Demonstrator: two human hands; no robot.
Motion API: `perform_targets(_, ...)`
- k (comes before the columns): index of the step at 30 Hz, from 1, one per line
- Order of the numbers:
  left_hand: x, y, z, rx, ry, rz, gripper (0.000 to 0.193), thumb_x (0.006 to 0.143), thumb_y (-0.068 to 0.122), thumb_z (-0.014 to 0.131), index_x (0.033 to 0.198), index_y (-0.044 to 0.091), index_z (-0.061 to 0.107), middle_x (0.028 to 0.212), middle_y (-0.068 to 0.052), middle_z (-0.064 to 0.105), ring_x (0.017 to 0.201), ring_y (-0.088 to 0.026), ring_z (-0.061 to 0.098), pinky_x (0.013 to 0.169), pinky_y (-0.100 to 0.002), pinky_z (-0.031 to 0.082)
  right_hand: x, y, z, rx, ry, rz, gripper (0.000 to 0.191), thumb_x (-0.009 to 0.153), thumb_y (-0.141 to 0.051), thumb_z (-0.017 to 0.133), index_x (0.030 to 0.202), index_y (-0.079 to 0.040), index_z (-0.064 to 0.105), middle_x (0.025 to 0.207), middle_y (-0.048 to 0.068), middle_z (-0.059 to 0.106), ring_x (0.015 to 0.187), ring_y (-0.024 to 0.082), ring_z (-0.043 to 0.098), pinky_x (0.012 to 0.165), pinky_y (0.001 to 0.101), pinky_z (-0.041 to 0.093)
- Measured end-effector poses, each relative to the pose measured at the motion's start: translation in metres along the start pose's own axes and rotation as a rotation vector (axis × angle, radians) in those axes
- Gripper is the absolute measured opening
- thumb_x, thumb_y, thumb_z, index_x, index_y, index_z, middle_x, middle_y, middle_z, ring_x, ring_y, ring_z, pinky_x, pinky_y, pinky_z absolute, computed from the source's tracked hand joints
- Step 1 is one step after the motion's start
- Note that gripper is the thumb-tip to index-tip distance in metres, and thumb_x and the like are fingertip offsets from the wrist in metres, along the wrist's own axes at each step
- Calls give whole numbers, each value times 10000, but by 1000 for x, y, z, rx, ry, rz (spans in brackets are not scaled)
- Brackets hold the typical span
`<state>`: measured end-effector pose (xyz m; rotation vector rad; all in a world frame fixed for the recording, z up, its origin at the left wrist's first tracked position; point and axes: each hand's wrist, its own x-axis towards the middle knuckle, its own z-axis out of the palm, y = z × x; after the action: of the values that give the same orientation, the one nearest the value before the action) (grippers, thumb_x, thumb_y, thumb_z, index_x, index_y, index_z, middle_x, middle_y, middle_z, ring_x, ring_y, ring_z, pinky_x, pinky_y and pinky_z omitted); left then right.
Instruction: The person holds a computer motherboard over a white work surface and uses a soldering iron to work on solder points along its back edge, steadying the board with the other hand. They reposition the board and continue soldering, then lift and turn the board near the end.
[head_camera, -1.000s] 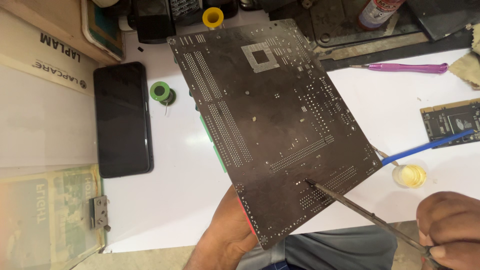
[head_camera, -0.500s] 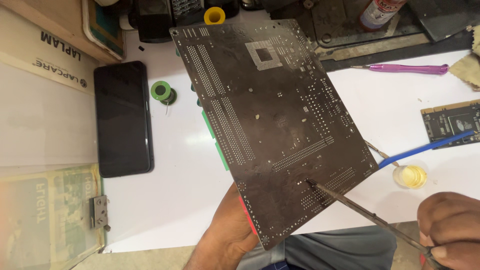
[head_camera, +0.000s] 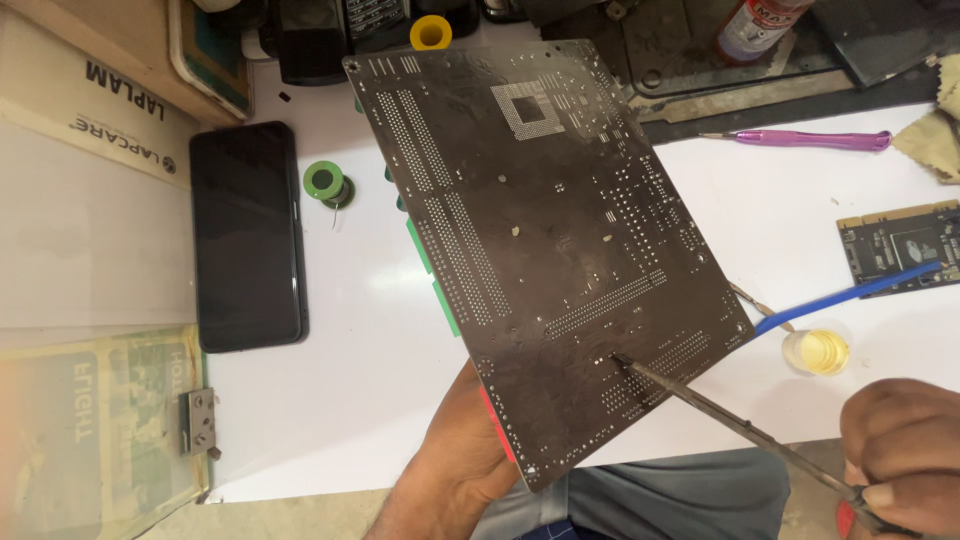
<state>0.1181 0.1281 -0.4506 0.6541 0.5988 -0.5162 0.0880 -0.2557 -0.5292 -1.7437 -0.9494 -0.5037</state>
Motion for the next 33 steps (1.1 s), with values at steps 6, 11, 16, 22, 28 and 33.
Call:
perform_targets(6,0,0,-2,-1,-77,15,527,911,-11,643,1405,-101,485,1233,-232,651,995,-241,720,781,-329,650,19,6,-12,77,-194,-151,346,812,-186,831,996,-131,544,692,-69,567,523,71,561,536,283,527)
perform_targets(11,0,-1,-2,-13,-87,23,525,911,-13,640,1405,-101,486,1235,-239,650,992,-249,718,785,-334,648,21,9,4,68,-30,-184,370,905,-440,768,972,-146,555,662,-75,529,523,73,548,508,268,518)
perform_targets(16,0,0,0,-29,-36,11,530,896,-17,632,1400,-77,482,1240,-230,656,1001,-249,726,792,-340,654,4,6,11,42,80,-121,340,936,-455,704,957,-151,552,641,-77,504,496,66,506,479,257,475)
perform_targets(22,1,0,0,-23,-85,29,527,911,-27,631,1409,-99,475,1248,-240,644,1006,-253,719,795,-341,652,4,4,18,58,153,-72,336,895,-471,724,931,-165,589,615,-74,489,480,74,488,487,287,448)
perform_targets(28,1,1,2,-10,-49,5,524,913,-26,620,1409,-89,463,1240,-245,648,992,-248,724,778,-331,651,39,-5,6,111,-116,-57,319,979,-406,679,928,-134,521,615,-57,486,470,59,519,453,247,473)
perform_targets(33,0,2,3,-30,-58,3,525,921,-26,602,1419,-94,452,1243,-245,639,987,-245,724,777,-329,656,12,2,20,81,168,-63,350,892,-480,731,901,-161,586,603,-75,491,459,64,488,422,234,437)
